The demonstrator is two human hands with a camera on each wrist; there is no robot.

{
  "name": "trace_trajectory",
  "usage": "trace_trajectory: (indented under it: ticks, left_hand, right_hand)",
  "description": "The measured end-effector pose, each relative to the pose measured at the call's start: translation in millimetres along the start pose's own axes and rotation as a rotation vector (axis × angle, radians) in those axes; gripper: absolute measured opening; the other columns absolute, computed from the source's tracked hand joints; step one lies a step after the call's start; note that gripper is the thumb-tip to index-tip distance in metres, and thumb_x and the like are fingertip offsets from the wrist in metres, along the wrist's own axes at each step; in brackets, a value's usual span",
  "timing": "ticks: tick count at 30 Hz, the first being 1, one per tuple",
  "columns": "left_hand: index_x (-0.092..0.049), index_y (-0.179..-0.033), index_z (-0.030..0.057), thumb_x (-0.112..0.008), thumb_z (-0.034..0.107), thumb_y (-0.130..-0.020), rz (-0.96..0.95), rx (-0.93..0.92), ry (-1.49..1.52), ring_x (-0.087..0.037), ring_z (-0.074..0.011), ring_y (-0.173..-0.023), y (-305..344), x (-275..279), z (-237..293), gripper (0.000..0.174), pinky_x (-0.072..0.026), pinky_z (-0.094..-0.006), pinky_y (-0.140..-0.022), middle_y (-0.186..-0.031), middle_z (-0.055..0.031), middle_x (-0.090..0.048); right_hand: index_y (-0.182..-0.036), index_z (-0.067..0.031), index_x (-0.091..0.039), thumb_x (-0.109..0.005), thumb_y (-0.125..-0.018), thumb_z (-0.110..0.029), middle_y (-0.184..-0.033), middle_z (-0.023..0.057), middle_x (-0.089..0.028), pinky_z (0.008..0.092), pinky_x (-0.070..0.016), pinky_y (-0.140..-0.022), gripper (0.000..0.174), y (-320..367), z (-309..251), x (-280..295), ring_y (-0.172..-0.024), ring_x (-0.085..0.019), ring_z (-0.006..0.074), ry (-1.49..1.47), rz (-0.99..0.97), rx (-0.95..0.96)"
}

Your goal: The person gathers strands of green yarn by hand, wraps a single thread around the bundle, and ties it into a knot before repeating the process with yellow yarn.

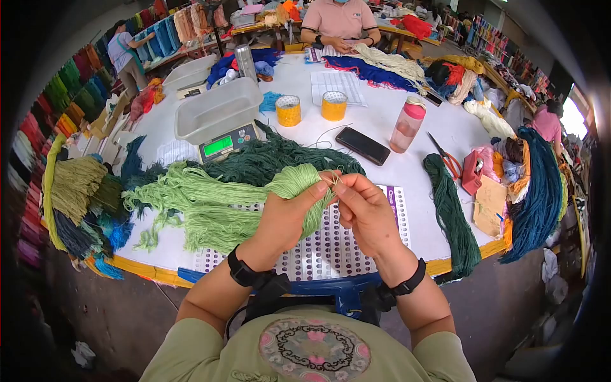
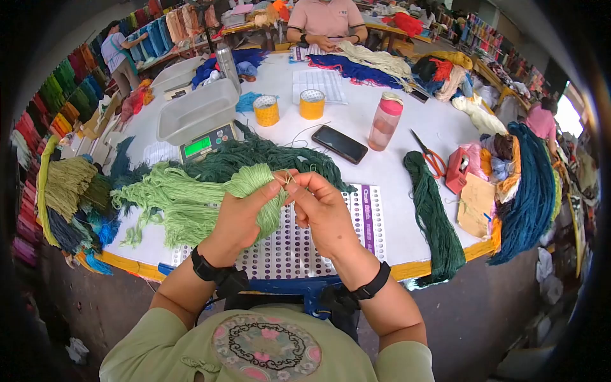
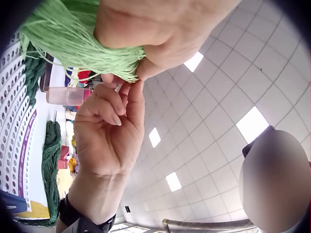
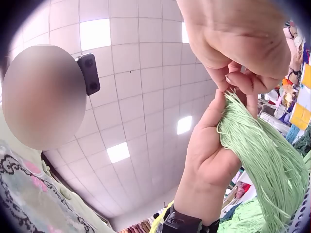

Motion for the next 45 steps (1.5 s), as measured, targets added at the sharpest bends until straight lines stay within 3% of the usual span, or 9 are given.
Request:
trace_trajectory:
  ticks: [5, 13, 20, 26, 32, 37, 42, 44, 45]
  left_hand:
    - [-0.057, -0.119, -0.0046, -0.057, 0.019, -0.095, -0.051, 0.096, 0.205, -0.058, -0.0216, -0.11, -2, 4, -2, 0.033, -0.047, -0.0356, -0.094, -0.124, -0.0166, -0.058]
    - [-0.055, -0.122, -0.0052, -0.053, 0.02, -0.096, -0.083, 0.088, 0.065, -0.056, -0.0218, -0.113, 1, 0, -1, 0.037, -0.0446, -0.0362, -0.098, -0.126, -0.0162, -0.056]
    - [-0.055, -0.122, -0.0058, -0.048, 0.017, -0.097, -0.114, 0.119, 0.173, -0.057, -0.0212, -0.112, -1, 1, -1, 0.035, -0.0452, -0.0354, -0.097, -0.126, -0.0158, -0.057]
    - [-0.054, -0.122, -0.0061, -0.046, 0.017, -0.098, -0.111, 0.138, 0.19, -0.057, -0.0213, -0.112, 1, -1, 0, 0.035, -0.0457, -0.0354, -0.097, -0.126, -0.0153, -0.057]
    - [-0.057, -0.12, -0.0043, -0.061, 0.012, -0.091, -0.085, 0.045, 0.057, -0.057, -0.0201, -0.111, 2, -3, 0, 0.034, -0.0445, -0.0344, -0.097, -0.125, -0.0146, -0.058]
    - [-0.059, -0.119, -0.002, -0.067, 0.012, -0.087, -0.059, 0.05, 0.069, -0.057, -0.0199, -0.111, 3, -1, -2, 0.036, -0.0432, -0.0343, -0.098, -0.122, -0.0134, -0.06]
    - [-0.061, -0.114, -0.0001, -0.06, 0.016, -0.092, -0.046, 0.026, -0.022, -0.057, -0.019, -0.112, 0, 0, 1, 0.027, -0.0437, -0.0346, -0.097, -0.118, -0.014, -0.063]
    - [-0.061, -0.11, 0.0005, -0.049, 0.019, -0.098, -0.004, 0.04, 0.177, -0.063, -0.0205, -0.099, -3, 1, 10, 0.025, -0.0511, -0.0288, -0.08, -0.113, -0.0154, -0.065]
    - [-0.061, -0.11, 0.0005, -0.049, 0.019, -0.098, 0.0, 0.049, 0.179, -0.063, -0.0205, -0.099, -3, 7, 19, 0.025, -0.0511, -0.0288, -0.08, -0.113, -0.0154, -0.065]
  right_hand:
    - [-0.092, -0.0089, -0.055, -0.056, -0.095, -0.017, -0.081, -0.0009, -0.06, 0.0173, -0.0351, -0.048, 0.009, -1, -2, 5, -0.055, -0.042, 0.0027, -0.188, 0.05, -0.053]
    - [-0.097, -0.0087, -0.063, -0.062, -0.092, -0.018, -0.078, -0.0051, -0.059, 0.0154, -0.036, -0.05, 0.011, 0, 4, 1, -0.061, -0.045, 0.0, 0.319, 0.013, 0.038]
    - [-0.093, -0.007, -0.064, -0.061, -0.092, -0.014, -0.073, -0.0039, -0.058, 0.0168, -0.0377, -0.047, 0.007, 2, -1, -5, -0.054, -0.044, 0.001, 0.174, 0.098, 0.035]
    - [-0.096, -0.007, -0.061, -0.059, -0.094, -0.018, -0.084, -0.0023, -0.061, 0.0163, -0.0395, -0.047, 0.011, 3, 1, 0, -0.061, -0.048, 0.0011, 0.569, -0.003, 0.193]
    - [-0.095, -0.0059, -0.059, -0.059, -0.094, -0.013, -0.075, -0.0021, -0.051, 0.0184, -0.04, -0.047, 0.007, 5, -1, -5, -0.058, -0.046, 0.0029, 0.353, 0.012, 0.218]
    - [-0.097, -0.0097, -0.059, -0.057, -0.095, -0.019, -0.073, -0.0047, -0.049, 0.0185, -0.0363, -0.049, 0.01, 9, -3, 1, -0.055, -0.039, 0.002, -0.081, -0.005, 0.032]
    - [-0.095, -0.0103, -0.06, -0.057, -0.095, -0.022, -0.069, -0.0057, -0.047, 0.0191, -0.0337, -0.048, 0.012, 12, -9, -1, -0.055, -0.036, 0.0015, -0.006, -0.071, -0.062]
    - [-0.092, -0.0106, -0.059, -0.057, -0.095, -0.024, -0.08, -0.0034, -0.057, 0.019, -0.0353, -0.05, 0.014, 16, -11, 2, -0.056, -0.04, 0.0022, 0.172, -0.187, -0.214]
    - [-0.092, -0.0106, -0.059, -0.057, -0.095, -0.024, -0.08, -0.0034, -0.057, 0.019, -0.0353, -0.05, 0.014, 14, -12, 11, -0.056, -0.04, 0.0022, 0.168, -0.182, -0.222]
Point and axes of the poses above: each hand's wrist, its own y-axis away from the middle knuckle, its own x-axis out of the back of the hand, z = x × y, the point moved 3 cm from there along -y, towards the middle knuckle
